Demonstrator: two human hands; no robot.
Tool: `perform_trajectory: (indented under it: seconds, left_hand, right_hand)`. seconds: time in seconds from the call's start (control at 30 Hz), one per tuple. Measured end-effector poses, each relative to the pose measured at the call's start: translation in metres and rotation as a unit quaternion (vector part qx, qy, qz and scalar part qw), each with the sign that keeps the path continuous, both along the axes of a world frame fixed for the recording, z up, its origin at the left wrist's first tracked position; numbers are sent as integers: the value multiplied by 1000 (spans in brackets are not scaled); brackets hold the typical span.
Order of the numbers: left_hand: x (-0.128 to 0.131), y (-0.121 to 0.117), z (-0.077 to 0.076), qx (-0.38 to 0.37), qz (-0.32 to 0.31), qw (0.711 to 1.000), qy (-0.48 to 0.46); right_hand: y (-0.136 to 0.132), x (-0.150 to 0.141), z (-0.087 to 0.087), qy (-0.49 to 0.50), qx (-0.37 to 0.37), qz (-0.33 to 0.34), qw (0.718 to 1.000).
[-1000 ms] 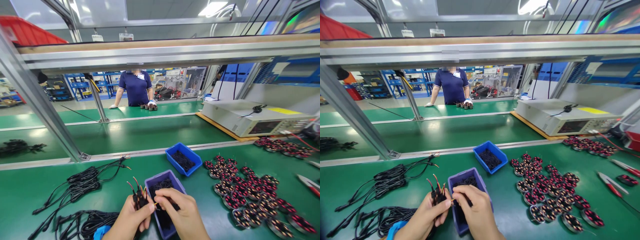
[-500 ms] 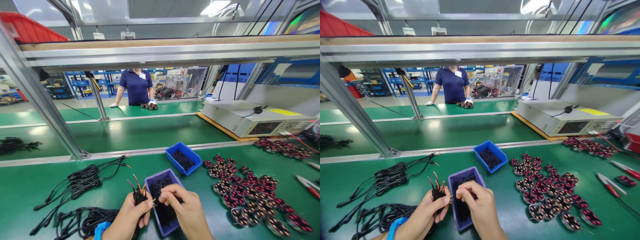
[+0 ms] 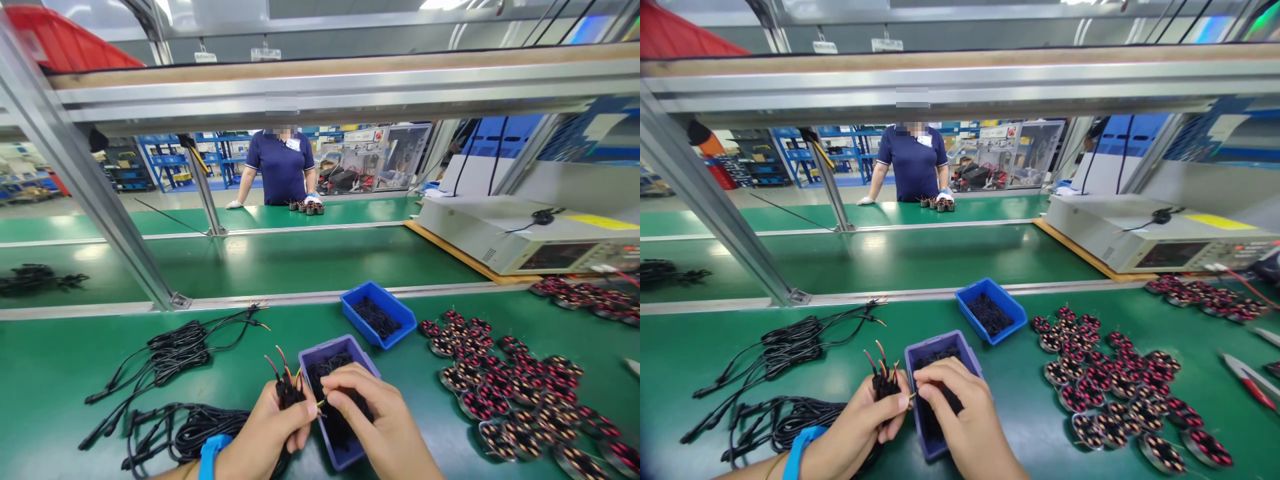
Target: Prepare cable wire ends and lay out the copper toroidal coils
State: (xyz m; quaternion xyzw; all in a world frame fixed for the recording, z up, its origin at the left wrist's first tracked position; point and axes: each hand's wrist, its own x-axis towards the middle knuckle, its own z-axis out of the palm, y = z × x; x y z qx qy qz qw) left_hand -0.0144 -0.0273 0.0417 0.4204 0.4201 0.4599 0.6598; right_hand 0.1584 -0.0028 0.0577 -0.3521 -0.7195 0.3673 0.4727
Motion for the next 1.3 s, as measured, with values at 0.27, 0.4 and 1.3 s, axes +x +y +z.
perform_trajectory:
  seconds: [0.27, 0.4, 1.3]
  left_hand:
    - [0, -1, -2, 2, -1, 1000, -4]
    - [0, -1, -2, 3, -1, 1000, -2]
    - [-7, -1, -18, 34, -2, 999, -8]
  right_hand:
    - [-2, 1, 0, -4, -16, -9, 1000]
    - [-1, 1, -1, -8, -5, -7, 1000]
    - [4, 10, 8, -81, 64, 114, 988]
